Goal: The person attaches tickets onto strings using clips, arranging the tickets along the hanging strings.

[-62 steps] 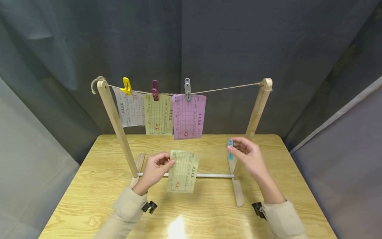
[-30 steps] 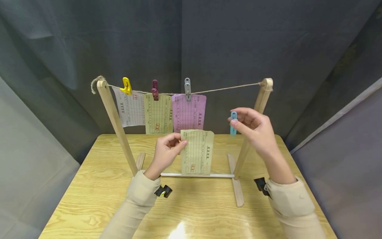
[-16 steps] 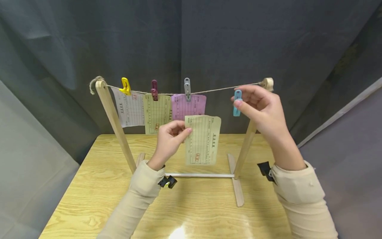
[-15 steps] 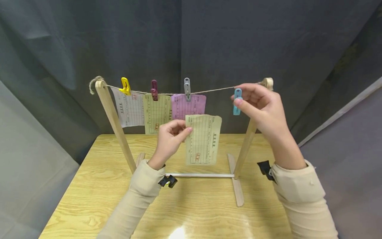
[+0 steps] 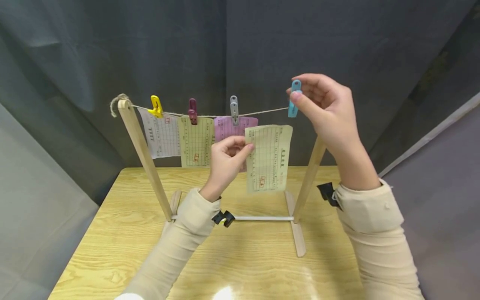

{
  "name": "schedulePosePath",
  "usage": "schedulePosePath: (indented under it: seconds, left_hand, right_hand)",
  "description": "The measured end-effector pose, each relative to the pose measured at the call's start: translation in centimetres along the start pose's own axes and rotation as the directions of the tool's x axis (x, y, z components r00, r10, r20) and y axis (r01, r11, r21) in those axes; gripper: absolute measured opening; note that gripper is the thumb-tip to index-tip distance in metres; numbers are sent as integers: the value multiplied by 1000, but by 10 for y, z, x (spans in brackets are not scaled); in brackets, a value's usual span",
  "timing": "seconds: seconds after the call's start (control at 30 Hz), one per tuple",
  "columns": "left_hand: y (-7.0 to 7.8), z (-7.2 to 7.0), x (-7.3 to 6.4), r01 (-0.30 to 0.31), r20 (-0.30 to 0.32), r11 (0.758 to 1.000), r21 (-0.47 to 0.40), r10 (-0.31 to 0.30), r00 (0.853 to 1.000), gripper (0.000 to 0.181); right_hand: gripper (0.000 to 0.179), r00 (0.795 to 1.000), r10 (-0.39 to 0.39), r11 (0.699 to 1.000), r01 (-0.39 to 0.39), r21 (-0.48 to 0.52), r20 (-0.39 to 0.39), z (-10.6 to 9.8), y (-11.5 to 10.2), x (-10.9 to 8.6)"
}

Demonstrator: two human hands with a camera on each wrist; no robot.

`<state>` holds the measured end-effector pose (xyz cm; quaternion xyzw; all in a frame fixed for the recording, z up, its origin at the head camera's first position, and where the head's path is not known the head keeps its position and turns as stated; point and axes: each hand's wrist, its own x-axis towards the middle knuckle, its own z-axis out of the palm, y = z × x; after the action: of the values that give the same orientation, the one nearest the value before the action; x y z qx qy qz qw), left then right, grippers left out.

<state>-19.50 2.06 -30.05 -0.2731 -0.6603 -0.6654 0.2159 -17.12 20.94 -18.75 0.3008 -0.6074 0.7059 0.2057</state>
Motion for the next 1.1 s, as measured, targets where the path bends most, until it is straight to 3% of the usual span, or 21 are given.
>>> schedulePosePath:
  seconds: [0.13, 0.47, 0.73, 1.1]
  left_hand:
    - [2, 7, 4, 22, -20, 999, 39, -21, 1000, 12]
    - [1, 20, 14, 8, -66, 996, 90, -2, 998, 11]
    - [-3, 26, 18, 2, -95, 992, 127, 10, 995, 11]
    - [-4, 29, 23, 17, -109, 991, 130, -3, 994, 10]
  right_hand:
    - [21, 1000, 3, 1000, -3, -5, 5, 2, 2, 8]
    - [18, 998, 45, 998, -47, -42, -54, 9, 11, 21]
    - [16, 990, 115, 993, -112, 32, -87, 16, 18, 27]
    - [9, 990, 79, 997, -78, 18, -119, 17, 23, 31]
